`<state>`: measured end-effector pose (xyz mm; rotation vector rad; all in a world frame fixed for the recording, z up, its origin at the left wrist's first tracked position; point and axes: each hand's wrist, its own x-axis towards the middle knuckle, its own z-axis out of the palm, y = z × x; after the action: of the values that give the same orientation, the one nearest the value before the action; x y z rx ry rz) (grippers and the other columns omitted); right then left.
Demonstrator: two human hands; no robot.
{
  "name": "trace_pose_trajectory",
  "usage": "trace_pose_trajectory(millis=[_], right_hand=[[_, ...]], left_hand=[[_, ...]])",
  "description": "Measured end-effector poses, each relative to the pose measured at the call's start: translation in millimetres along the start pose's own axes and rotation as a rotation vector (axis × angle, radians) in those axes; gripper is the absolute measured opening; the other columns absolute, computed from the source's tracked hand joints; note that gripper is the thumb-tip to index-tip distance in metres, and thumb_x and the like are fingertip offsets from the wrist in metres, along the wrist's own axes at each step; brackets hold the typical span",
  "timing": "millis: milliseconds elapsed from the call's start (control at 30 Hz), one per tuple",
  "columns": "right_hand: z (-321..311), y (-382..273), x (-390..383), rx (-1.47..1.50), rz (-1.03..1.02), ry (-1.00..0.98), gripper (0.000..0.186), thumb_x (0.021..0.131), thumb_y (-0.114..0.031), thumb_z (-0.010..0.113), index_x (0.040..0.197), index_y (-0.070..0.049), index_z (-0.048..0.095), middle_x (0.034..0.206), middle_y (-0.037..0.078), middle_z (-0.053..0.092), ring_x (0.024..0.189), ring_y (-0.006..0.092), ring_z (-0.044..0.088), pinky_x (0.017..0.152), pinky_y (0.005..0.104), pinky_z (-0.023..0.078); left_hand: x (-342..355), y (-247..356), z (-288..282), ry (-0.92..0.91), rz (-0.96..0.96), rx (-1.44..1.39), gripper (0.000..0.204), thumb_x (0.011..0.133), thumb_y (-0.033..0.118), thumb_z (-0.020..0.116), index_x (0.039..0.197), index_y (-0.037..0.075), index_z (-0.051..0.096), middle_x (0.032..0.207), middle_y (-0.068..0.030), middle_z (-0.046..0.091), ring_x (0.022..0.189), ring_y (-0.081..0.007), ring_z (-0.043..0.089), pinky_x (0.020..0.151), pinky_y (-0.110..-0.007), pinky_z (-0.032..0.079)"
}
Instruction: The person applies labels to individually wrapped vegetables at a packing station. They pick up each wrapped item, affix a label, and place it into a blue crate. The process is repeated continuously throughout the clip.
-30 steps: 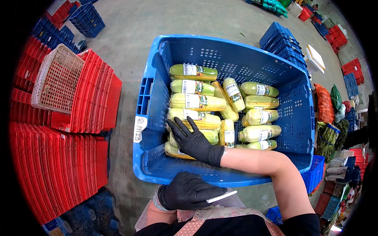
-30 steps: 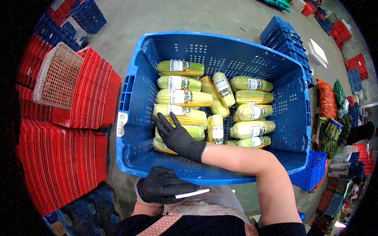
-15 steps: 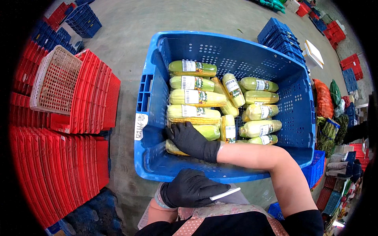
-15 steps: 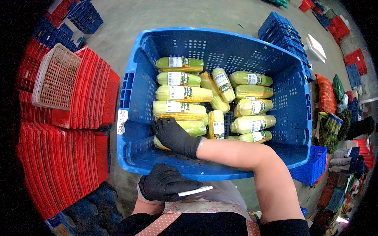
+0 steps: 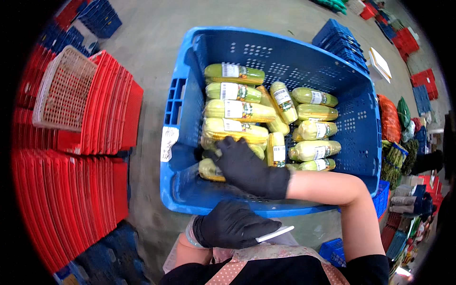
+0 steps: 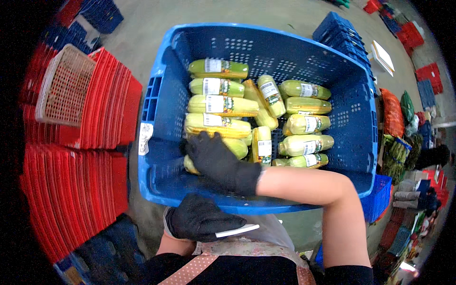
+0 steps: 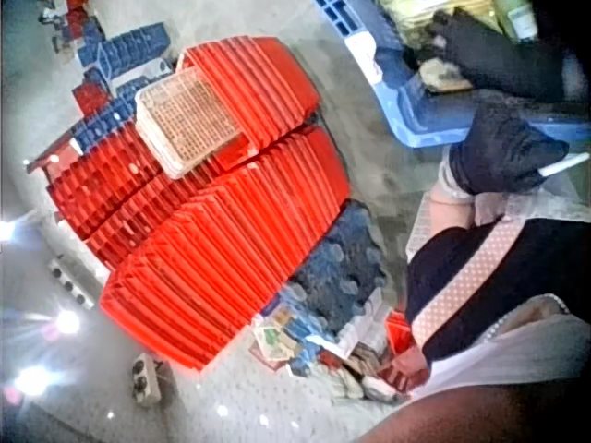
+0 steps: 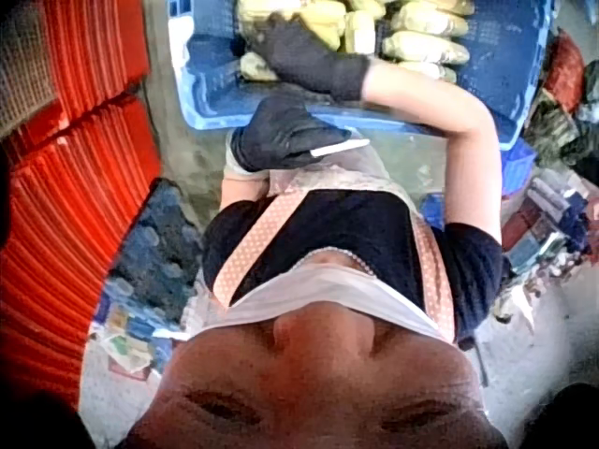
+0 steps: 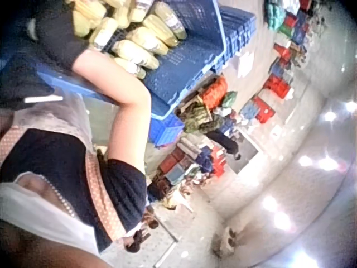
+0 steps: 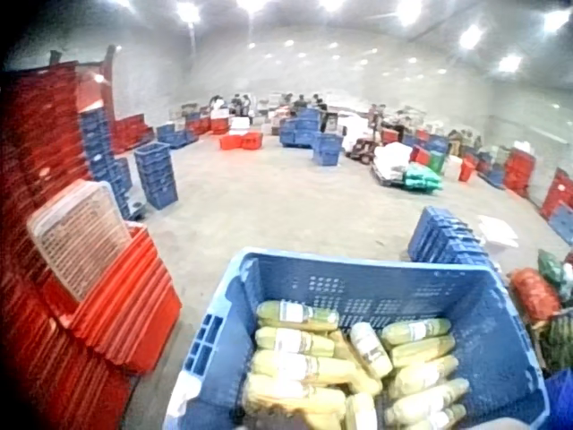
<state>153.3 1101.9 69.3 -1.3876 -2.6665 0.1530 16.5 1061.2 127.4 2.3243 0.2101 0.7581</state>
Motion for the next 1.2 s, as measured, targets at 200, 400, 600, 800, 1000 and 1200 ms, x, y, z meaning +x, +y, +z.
trace_pose_trajectory(millis=[200,400,600,800,1000,1200], right_hand=[[-113.5,36.6,-19.3,0.486,0.244,0.150,0.048,0.062,-0.012,0.072,0.107,-0.007,0.055,0.104,0.016,0.047,0.099,0.0272,0.049,0.084,0.0337,0.041],[-52.3,75.3,-59.2,1.788,1.143,-0.083,0.045,0.077,-0.032,0.063,0.111,-0.006,0.050,0.104,0.011,0.056,0.097,0.0223,0.054,0.081,0.0319,0.047],[37.5,44.6,-67.6,2.001,1.414,-0.308,0.051,0.081,-0.046,0.054,0.118,-0.012,0.044,0.105,0.013,0.055,0.089,0.0244,0.057,0.066,0.0360,0.050],[37.4,56.6,-72.4,0.825,0.624,-0.329,0.038,0.085,-0.035,0.049,0.106,-0.003,0.051,0.088,0.019,0.056,0.075,0.0297,0.058,0.064,0.0391,0.048],[-4.4,56.4,-40.7,0.401,0.306,0.040,0.036,0.079,-0.024,0.059,0.107,-0.002,0.052,0.095,0.015,0.055,0.081,0.0306,0.055,0.073,0.0391,0.045],[20.2,35.7,43.5,0.101,0.117,-0.020,0.059,0.069,-0.020,0.062,0.118,0.003,0.040,0.100,0.016,0.049,0.092,0.0279,0.049,0.073,0.0374,0.041]], left_hand=[[-9.1,-3.4,0.2,-0.010,0.003,-0.101,0.039,0.071,0.023,0.062,0.109,0.015,0.059,0.087,0.0006,0.060,0.069,-0.0132,0.056,0.056,-0.028,0.041],[-7.3,-4.4,1.1,0.006,0.017,-0.097,0.039,0.071,0.025,0.062,0.109,0.016,0.059,0.084,0.0011,0.061,0.066,-0.0138,0.056,0.056,-0.028,0.041],[-4.0,-0.7,-1.6,-0.040,-0.008,-0.074,0.040,0.071,0.026,0.062,0.109,0.016,0.059,0.089,0.0002,0.063,0.064,-0.0150,0.056,0.055,-0.028,0.042],[-4.5,-5.5,-2.7,-0.052,-0.015,-0.158,0.039,0.070,0.024,0.062,0.108,0.016,0.060,0.092,-0.0014,0.063,0.063,-0.0155,0.056,0.052,-0.027,0.043],[-4.6,-4.2,-0.5,-0.019,-0.005,-0.157,0.040,0.070,0.022,0.063,0.109,0.014,0.059,0.092,-0.0023,0.063,0.062,-0.0149,0.057,0.052,-0.027,0.043],[-2.1,-0.8,-0.1,0.015,-0.013,-0.086,0.042,0.069,0.021,0.063,0.110,0.014,0.059,0.092,-0.0017,0.064,0.060,-0.0149,0.056,0.053,-0.026,0.044]])
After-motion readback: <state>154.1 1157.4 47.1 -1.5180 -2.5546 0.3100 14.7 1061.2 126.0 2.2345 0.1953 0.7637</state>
